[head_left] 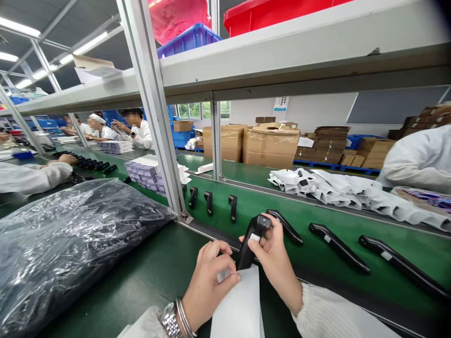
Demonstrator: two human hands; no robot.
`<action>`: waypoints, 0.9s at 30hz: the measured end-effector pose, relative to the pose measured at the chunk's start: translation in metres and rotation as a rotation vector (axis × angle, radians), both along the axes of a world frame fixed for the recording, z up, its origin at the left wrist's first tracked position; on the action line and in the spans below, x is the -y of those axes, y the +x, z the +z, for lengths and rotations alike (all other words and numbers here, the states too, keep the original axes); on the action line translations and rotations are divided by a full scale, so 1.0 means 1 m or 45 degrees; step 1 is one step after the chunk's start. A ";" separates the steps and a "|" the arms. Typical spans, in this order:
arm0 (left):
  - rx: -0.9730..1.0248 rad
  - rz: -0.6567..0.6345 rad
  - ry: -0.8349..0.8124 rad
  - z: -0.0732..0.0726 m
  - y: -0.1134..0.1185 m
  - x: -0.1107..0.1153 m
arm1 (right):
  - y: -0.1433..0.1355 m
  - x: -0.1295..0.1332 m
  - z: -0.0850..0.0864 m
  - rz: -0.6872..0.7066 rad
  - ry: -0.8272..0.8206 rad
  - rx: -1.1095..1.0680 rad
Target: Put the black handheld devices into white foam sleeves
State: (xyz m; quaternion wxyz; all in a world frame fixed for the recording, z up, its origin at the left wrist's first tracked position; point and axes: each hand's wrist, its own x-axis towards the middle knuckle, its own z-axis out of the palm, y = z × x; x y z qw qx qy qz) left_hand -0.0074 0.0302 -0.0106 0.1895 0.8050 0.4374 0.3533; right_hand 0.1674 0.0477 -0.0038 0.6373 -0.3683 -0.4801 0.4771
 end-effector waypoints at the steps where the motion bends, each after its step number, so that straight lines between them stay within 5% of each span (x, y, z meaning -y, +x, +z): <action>1: 0.065 0.002 -0.033 0.002 0.001 0.001 | -0.001 0.003 -0.002 0.024 -0.001 0.062; 4: 0.251 0.011 -0.049 0.007 0.004 0.005 | -0.007 0.017 -0.008 0.135 0.013 0.293; 6: 0.324 0.075 -0.036 0.008 0.004 0.005 | -0.014 0.029 -0.010 0.369 -0.077 0.327; 8: 0.332 0.148 -0.057 0.006 0.001 0.002 | -0.019 0.038 -0.008 0.666 -0.293 0.155; 10: 0.278 0.142 -0.106 0.001 -0.004 -0.004 | -0.008 0.040 0.001 0.736 -0.454 -0.076; 13: 0.075 0.131 -0.194 -0.009 -0.017 -0.018 | 0.053 0.032 0.022 0.221 -0.343 0.022; 15: -0.128 0.125 -0.274 -0.016 -0.025 -0.026 | 0.118 0.022 0.035 -0.324 -0.171 0.483; 17: -0.288 0.143 -0.303 -0.021 -0.030 -0.031 | 0.185 0.011 0.040 -0.771 -0.048 1.232; 21: -0.408 0.128 -0.245 -0.024 -0.027 -0.033 | 0.266 0.001 0.018 -0.922 -0.102 1.577; 27: -0.438 0.076 -0.111 -0.014 -0.012 -0.025 | 0.280 0.010 -0.037 -0.858 -0.314 1.651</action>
